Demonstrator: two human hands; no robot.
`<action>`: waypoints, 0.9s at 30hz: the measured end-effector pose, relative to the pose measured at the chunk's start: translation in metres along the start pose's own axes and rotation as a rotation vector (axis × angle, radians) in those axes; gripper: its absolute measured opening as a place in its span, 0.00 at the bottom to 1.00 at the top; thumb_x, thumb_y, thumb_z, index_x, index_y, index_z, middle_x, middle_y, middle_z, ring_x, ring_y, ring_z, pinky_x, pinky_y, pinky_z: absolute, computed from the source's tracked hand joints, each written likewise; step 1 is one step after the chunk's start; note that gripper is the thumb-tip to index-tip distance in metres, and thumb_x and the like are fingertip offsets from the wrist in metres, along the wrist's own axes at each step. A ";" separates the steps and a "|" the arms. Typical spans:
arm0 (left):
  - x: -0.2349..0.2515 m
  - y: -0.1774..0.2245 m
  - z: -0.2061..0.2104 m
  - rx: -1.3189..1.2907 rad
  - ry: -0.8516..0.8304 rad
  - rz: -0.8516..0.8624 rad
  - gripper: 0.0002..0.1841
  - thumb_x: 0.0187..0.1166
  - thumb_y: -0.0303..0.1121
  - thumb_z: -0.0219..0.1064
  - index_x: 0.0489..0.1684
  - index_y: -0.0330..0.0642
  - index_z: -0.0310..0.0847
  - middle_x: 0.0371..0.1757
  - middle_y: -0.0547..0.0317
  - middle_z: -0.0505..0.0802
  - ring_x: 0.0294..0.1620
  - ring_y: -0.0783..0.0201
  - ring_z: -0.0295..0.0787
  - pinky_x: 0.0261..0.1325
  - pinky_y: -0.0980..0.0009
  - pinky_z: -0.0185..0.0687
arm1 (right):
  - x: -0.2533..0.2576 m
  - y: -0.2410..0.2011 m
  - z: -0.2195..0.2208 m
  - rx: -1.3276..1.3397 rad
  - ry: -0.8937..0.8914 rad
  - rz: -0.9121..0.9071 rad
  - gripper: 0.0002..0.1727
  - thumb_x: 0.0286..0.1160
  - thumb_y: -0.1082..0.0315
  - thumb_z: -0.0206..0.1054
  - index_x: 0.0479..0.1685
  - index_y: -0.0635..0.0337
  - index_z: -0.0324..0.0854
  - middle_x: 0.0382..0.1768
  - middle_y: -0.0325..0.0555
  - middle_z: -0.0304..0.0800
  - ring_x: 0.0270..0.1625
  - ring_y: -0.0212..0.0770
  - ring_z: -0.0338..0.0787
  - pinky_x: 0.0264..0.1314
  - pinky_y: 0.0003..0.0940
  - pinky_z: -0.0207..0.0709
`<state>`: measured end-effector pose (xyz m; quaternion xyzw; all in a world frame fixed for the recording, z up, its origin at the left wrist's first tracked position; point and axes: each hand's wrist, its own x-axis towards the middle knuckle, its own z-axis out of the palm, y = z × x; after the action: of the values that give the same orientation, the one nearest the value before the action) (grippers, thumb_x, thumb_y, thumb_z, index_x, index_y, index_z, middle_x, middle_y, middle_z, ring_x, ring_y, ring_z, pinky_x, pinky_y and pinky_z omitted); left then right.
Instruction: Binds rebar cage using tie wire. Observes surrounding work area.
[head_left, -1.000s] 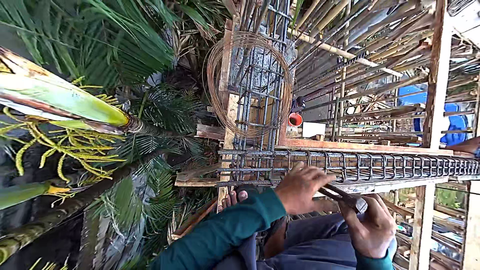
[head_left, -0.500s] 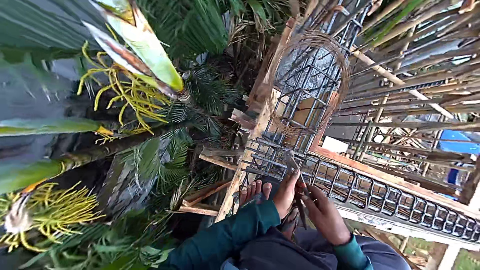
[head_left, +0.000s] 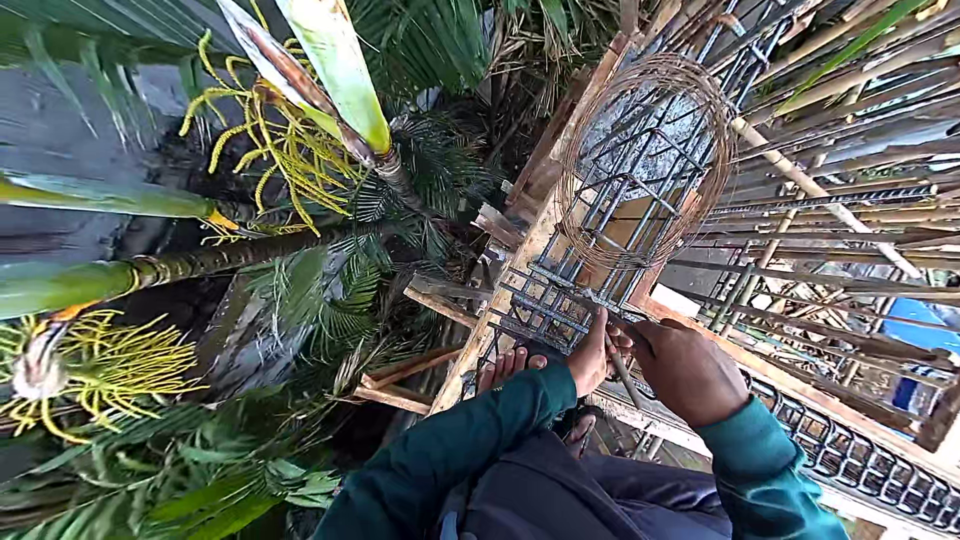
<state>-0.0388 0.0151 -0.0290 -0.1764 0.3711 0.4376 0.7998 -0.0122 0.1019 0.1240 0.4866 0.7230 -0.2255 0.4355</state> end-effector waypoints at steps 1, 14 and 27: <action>0.000 0.001 0.000 -0.006 -0.004 -0.010 0.38 0.90 0.65 0.24 0.66 0.44 0.69 0.55 0.54 0.84 0.60 0.60 0.82 0.68 0.57 0.75 | 0.002 -0.005 -0.001 -0.021 -0.016 0.012 0.17 0.88 0.61 0.58 0.64 0.56 0.85 0.62 0.60 0.88 0.59 0.63 0.91 0.56 0.67 0.82; -0.012 0.019 0.003 -0.138 -0.019 -0.048 0.36 0.88 0.68 0.30 0.62 0.47 0.69 0.52 0.54 0.84 0.53 0.61 0.84 0.59 0.61 0.79 | 0.006 -0.019 0.002 -0.070 0.006 0.036 0.18 0.89 0.60 0.55 0.67 0.54 0.84 0.65 0.57 0.87 0.58 0.61 0.92 0.54 0.63 0.84; -0.016 0.016 0.008 -0.096 0.121 -0.021 0.27 0.94 0.55 0.44 0.51 0.38 0.75 0.38 0.51 0.85 0.38 0.59 0.86 0.47 0.62 0.86 | -0.008 -0.008 0.084 -0.385 0.347 -0.030 0.51 0.62 0.59 0.82 0.87 0.74 0.62 0.64 0.71 0.84 0.61 0.68 0.88 0.51 0.61 0.82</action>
<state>-0.0539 0.0205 -0.0111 -0.2445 0.3954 0.4352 0.7711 0.0162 0.0310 0.0867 0.4153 0.8237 -0.0035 0.3861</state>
